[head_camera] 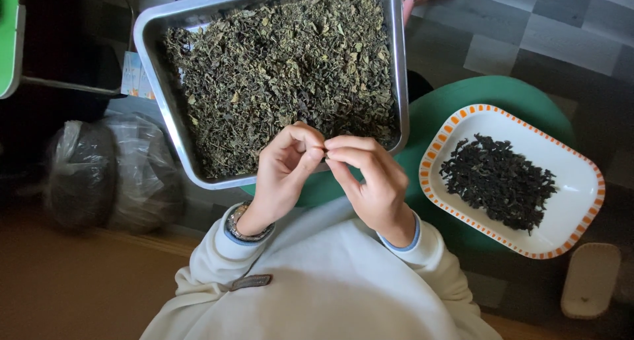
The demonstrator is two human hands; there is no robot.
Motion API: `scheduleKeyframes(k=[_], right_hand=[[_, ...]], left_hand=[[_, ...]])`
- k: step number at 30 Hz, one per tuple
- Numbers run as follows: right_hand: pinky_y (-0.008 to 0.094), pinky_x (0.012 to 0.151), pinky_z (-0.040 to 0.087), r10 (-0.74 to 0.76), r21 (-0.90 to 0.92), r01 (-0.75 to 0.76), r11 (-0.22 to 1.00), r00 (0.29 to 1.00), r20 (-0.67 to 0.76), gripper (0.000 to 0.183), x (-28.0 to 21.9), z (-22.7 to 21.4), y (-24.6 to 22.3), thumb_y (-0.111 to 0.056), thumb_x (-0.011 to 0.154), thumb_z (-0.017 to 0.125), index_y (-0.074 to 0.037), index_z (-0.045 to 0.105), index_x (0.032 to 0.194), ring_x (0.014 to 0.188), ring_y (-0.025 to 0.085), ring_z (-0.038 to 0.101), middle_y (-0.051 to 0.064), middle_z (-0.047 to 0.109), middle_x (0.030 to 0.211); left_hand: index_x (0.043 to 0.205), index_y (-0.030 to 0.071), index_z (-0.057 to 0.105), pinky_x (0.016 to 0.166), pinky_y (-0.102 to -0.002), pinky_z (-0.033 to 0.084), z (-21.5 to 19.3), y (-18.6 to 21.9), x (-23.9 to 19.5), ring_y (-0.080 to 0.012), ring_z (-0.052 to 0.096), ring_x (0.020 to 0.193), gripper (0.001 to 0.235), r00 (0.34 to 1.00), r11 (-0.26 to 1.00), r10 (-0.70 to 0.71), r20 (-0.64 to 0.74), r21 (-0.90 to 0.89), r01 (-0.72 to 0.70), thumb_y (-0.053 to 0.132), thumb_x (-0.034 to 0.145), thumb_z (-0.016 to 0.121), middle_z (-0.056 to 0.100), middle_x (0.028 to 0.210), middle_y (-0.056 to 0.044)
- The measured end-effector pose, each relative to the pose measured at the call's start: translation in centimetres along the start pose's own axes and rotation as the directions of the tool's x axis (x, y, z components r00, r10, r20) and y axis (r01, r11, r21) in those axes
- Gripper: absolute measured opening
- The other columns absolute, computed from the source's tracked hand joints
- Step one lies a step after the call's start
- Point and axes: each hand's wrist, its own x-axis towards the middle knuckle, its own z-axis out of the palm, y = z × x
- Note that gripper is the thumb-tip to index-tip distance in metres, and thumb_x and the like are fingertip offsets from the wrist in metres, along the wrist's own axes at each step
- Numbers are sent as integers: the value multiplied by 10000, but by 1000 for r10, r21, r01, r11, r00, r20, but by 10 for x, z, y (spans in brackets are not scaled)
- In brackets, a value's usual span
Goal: The person sits with a metal tray of dried green leaves and a small white plate. They use both hands to pick up small portions of the leaves from the tray, separate them, and place the selected pieces onto the plate.
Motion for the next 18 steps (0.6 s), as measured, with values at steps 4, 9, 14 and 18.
scheduleKeyframes(k=[4, 9, 14, 18], right_hand=[[349, 748, 630, -86, -73, 82, 994, 995, -47, 99, -1, 6, 4, 57, 901, 773, -17, 741, 958, 813, 251, 752, 119, 769, 981], [346, 729, 638, -68, -73, 62, 995, 995, -79, 106, -2, 3, 8, 72, 901, 772, -18, 759, 955, 790, 235, 747, 111, 766, 947], [345, 728, 631, -2, -6, 1, 1000, 997, -72, 104, -1, 1, 9, 71, 904, 766, -21, 750, 951, 795, 236, 745, 100, 764, 935], [341, 723, 624, 87, 50, -84, 995, 995, -53, 101, 2, -1, 7, 78, 912, 755, -16, 734, 941, 785, 242, 739, 106, 758, 917]], left_hand=[[1038, 9, 610, 674, -249, 408, 4, 1, 0, -78, 437, 776, 27, 1000, 1000, 0, -11, -12, 0, 13, 1038, 583, 581, 930, -84], [1069, -3, 637, 679, -239, 429, 6, 7, -1, -75, 476, 781, 73, 1000, 1000, -11, -12, -8, 11, -8, 1042, 569, 599, 955, -97], [1078, -5, 651, 651, -232, 428, 8, 8, -1, -70, 482, 753, 76, 1000, 999, 17, -19, 49, -16, -10, 1028, 595, 615, 958, -98], [1037, 8, 683, 577, -265, 440, 6, 10, 1, -130, 530, 655, 68, 991, 952, 133, -12, 278, -125, 2, 971, 695, 665, 958, -117]])
